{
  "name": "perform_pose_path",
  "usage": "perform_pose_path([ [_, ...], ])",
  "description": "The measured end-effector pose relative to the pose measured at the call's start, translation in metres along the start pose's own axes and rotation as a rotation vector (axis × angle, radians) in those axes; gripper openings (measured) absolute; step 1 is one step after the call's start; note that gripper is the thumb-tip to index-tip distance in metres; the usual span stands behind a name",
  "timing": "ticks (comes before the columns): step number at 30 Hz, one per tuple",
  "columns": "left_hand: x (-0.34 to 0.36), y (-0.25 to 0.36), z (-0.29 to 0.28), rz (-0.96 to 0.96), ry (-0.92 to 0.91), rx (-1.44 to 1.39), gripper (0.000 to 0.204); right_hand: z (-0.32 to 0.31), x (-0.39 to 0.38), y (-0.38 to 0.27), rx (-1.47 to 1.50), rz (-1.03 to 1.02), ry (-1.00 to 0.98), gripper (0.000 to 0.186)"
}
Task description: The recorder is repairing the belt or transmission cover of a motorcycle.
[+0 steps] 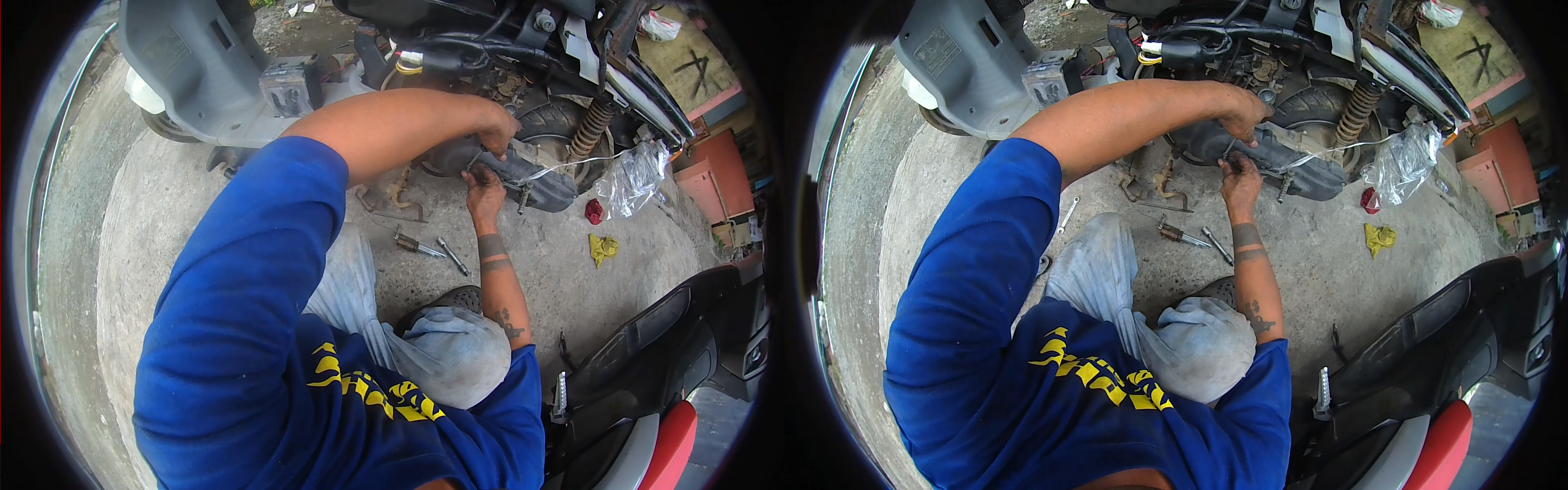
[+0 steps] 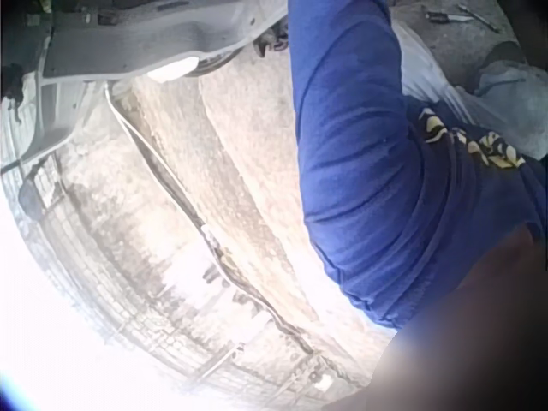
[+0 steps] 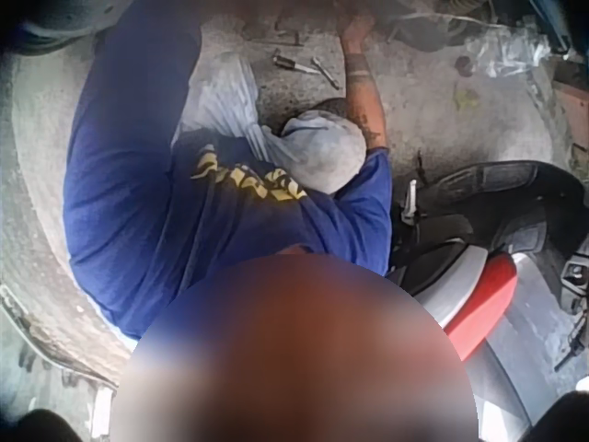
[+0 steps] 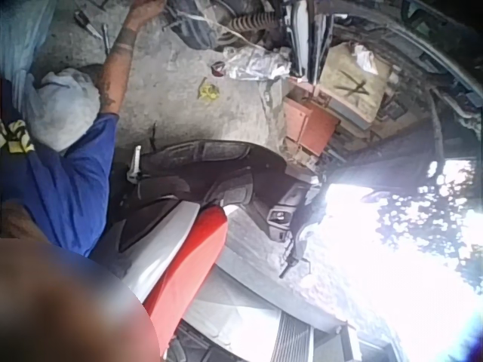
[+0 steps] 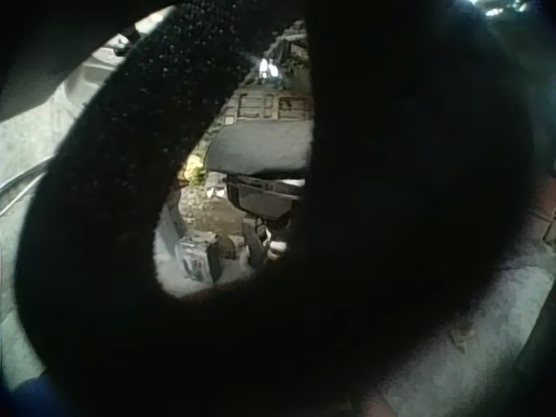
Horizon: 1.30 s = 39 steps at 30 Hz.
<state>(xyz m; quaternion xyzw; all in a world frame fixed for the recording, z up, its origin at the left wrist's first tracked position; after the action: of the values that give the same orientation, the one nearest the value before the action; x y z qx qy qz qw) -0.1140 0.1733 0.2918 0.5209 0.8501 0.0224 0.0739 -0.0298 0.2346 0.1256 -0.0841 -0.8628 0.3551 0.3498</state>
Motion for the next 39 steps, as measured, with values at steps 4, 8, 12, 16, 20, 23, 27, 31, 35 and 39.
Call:
perform_pose_path([
  [4,0.005,-0.001,-0.006,-0.126,-0.045,-0.020,0.041,-0.003,-0.003,0.005,0.010,-0.078,0.059,0.028],
  [8,0.012,-0.020,0.008,-0.082,-0.212,0.007,0.043,-0.003,-0.008,0.018,-0.153,-0.037,0.009,0.034],
  [12,-0.015,-0.022,-0.001,-0.180,-0.134,-0.078,0.039,-0.007,-0.006,0.008,-0.201,-0.041,-0.066,0.036],
  [16,-0.008,-0.032,0.010,-0.021,-0.131,0.142,0.044,-0.005,-0.003,-0.006,-0.202,-0.068,-0.080,0.036],
  [20,-0.017,-0.022,0.011,0.119,-0.168,0.019,0.047,-0.005,-0.007,0.004,-0.227,-0.072,-0.082,0.033],
  [23,-0.022,-0.014,0.004,-0.140,0.044,-0.034,0.042,-0.007,-0.007,0.014,-0.247,-0.049,-0.066,0.031],
  [27,-0.006,-0.019,-0.002,-0.038,-0.092,0.095,0.050,-0.004,0.004,-0.005,-0.249,-0.079,-0.084,0.031],
  [31,-0.005,-0.020,0.007,0.167,-0.073,0.060,0.061,-0.002,0.005,-0.007,-0.257,-0.065,-0.122,0.031],
  [35,-0.021,-0.006,-0.003,-0.240,0.082,-0.071,0.054,-0.010,0.001,0.002,-0.251,-0.038,-0.108,0.032],
  [39,-0.011,-0.011,-0.001,-0.099,-0.124,0.089,0.045,-0.007,-0.002,0.000,-0.184,-0.036,-0.081,0.034],
])
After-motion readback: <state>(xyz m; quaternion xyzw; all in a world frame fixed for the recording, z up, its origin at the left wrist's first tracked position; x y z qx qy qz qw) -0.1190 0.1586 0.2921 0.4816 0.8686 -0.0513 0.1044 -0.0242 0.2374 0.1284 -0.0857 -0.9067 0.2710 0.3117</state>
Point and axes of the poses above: each hand's wrist, its own x-axis towards the middle knuckle, its own z-axis out of the palm, y = z × x, the point moved 5 cm from there along x, towards the middle knuckle, and after that the axes turned 5 degrees about -z, right-handed, at the moved point
